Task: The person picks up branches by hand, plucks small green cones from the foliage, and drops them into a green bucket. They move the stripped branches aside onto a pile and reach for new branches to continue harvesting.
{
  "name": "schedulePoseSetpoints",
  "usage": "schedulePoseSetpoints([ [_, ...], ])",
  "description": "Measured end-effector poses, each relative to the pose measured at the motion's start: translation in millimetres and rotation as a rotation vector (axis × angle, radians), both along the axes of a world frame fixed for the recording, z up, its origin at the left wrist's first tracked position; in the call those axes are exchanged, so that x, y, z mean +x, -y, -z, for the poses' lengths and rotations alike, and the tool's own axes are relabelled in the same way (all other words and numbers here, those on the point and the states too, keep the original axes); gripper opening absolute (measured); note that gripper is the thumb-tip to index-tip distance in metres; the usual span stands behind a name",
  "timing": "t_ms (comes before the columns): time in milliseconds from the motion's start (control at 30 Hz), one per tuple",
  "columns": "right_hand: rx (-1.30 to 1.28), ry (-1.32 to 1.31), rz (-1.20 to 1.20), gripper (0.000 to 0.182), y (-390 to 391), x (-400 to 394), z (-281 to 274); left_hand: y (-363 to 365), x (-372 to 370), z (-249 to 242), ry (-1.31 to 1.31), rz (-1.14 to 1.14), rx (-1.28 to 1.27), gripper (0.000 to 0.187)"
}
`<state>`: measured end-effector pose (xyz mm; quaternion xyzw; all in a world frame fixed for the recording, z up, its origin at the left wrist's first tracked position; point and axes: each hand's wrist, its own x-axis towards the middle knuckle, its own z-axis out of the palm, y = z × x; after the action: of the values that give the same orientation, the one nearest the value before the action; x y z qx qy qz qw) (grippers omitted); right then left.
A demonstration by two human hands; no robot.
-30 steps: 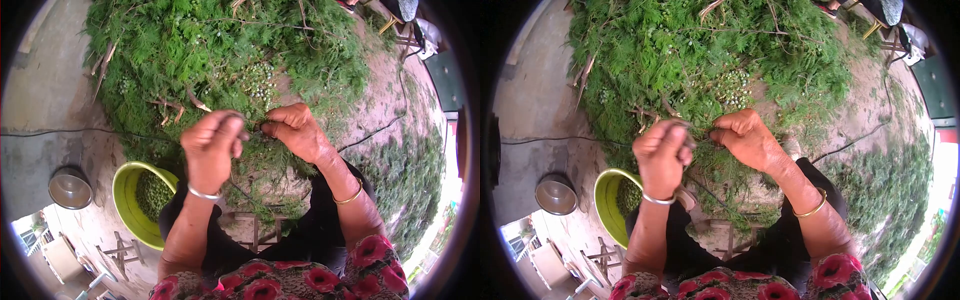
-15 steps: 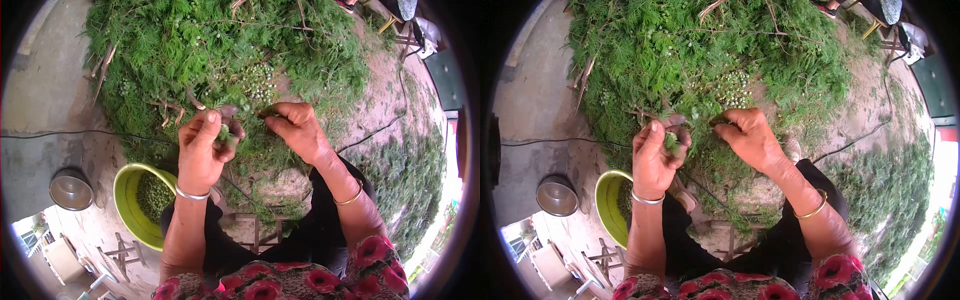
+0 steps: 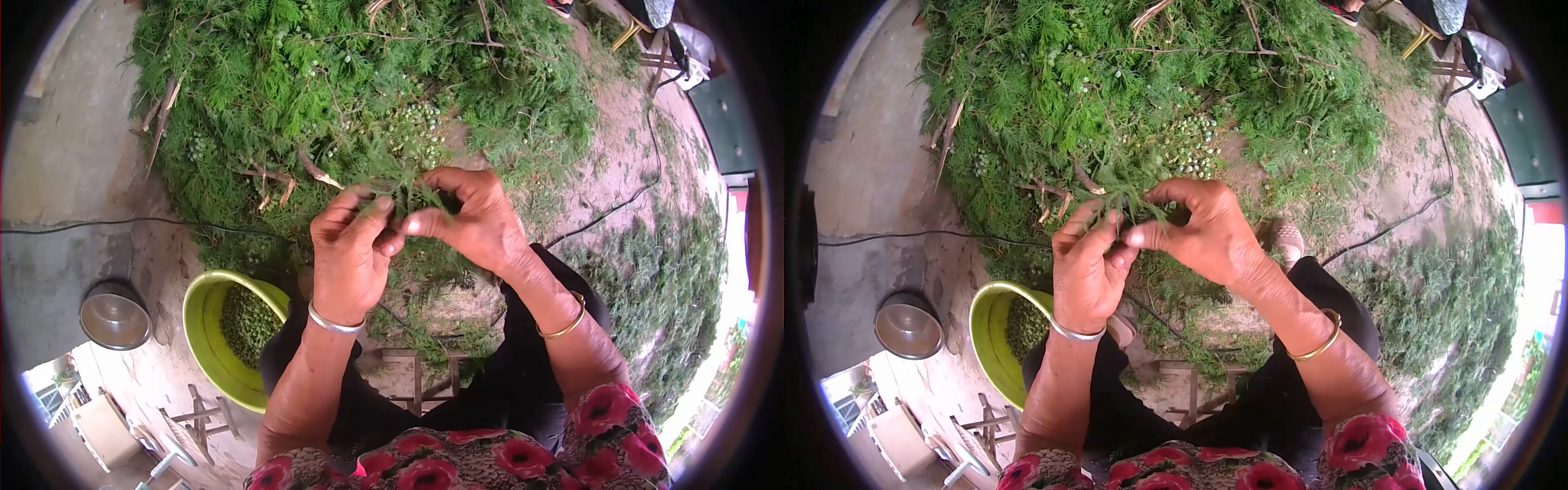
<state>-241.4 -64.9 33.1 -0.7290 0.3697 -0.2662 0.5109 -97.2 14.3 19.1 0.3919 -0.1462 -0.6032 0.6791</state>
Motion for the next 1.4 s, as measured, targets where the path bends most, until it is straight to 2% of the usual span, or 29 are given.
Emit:
schedulePoseSetpoints([
  [33,0.001,-0.085,0.024,0.033,-1,1,3,1,0,1,-0.006,-0.030,0.031,0.017],
  [67,0.001,-0.086,0.025,0.033,-2,1,4,2,0,2,-0.011,-0.059,0.062,0.017],
  [167,0.060,-0.061,-0.013,0.026,-3,0,9,6,-2,-6,-0.027,-0.033,0.080,0.017],
  [267,-0.013,-0.081,-0.030,0.016,-1,-3,14,4,-1,-4,0.044,-0.054,0.070,0.016],
  [333,-0.054,-0.029,0.096,0.010,-1,-4,12,3,3,-3,0.112,-0.082,0.062,0.016],
  [433,-0.165,-0.074,0.191,0.011,0,-5,14,3,9,-4,0.273,-0.100,0.101,0.015],
  [567,-0.080,-0.241,0.214,0.012,9,-10,17,3,15,-8,0.316,-0.056,0.093,0.015],
  [633,-0.143,0.044,0.298,0.014,4,-3,16,1,14,-16,0.313,0.068,0.163,0.014],
  [667,-0.143,0.042,0.298,0.014,4,-4,14,1,10,-16,0.299,0.120,0.148,0.014],
  [733,0.013,-0.015,0.068,0.021,5,-6,9,0,1,-12,0.415,0.189,0.183,0.012],
  [767,0.044,0.003,0.005,0.027,5,-6,8,0,-5,-12,0.595,0.232,0.178,0.009],
  [800,0.045,0.003,0.006,0.027,3,-5,10,0,-6,-7,0.720,0.271,0.117,0.008],
  [867,0.110,-0.099,0.150,0.027,-5,-4,19,0,-10,-6,0.766,0.299,0.140,0.009],
  [933,0.026,-0.037,0.201,0.024,-11,-5,35,0,-8,2,0.863,0.320,0.103,0.008],
  [1000,-0.205,0.027,0.225,0.022,-9,-3,43,-1,-8,4,0.961,0.339,0.067,0.008],
  [1033,-0.205,0.027,0.225,0.022,-7,-3,36,-1,-10,3,0.932,0.320,0.079,0.008],
  [1100,0.014,-0.153,0.218,0.021,-5,-6,15,-1,-12,0,0.900,0.304,0.091,0.009],
  [1167,-0.052,-0.179,0.246,0.021,-4,-6,15,-1,-12,-8,0.590,0.175,0.202,0.010],
  [1200,-0.119,-0.204,0.274,0.022,-4,-7,15,-1,-9,-9,0.589,0.175,0.201,0.010],
  [1233,-0.120,-0.205,0.275,0.022,0,-8,15,0,-4,-10,0.425,0.074,0.210,0.011],
  [1267,0.048,-0.087,0.259,0.022,5,-9,14,1,3,-11,0.260,-0.026,0.217,0.012],
  [1300,0.215,0.032,0.239,0.022,8,-9,12,1,12,-12,0.123,-0.025,0.231,0.011],
  [1333,0.214,0.032,0.238,0.022,5,-6,7,2,18,-9,0.014,-0.056,0.203,0.007],
  [1400,0.219,0.085,0.451,0.018,-4,0,-6,3,28,-3,-0.218,-0.060,0.241,0.008],
])
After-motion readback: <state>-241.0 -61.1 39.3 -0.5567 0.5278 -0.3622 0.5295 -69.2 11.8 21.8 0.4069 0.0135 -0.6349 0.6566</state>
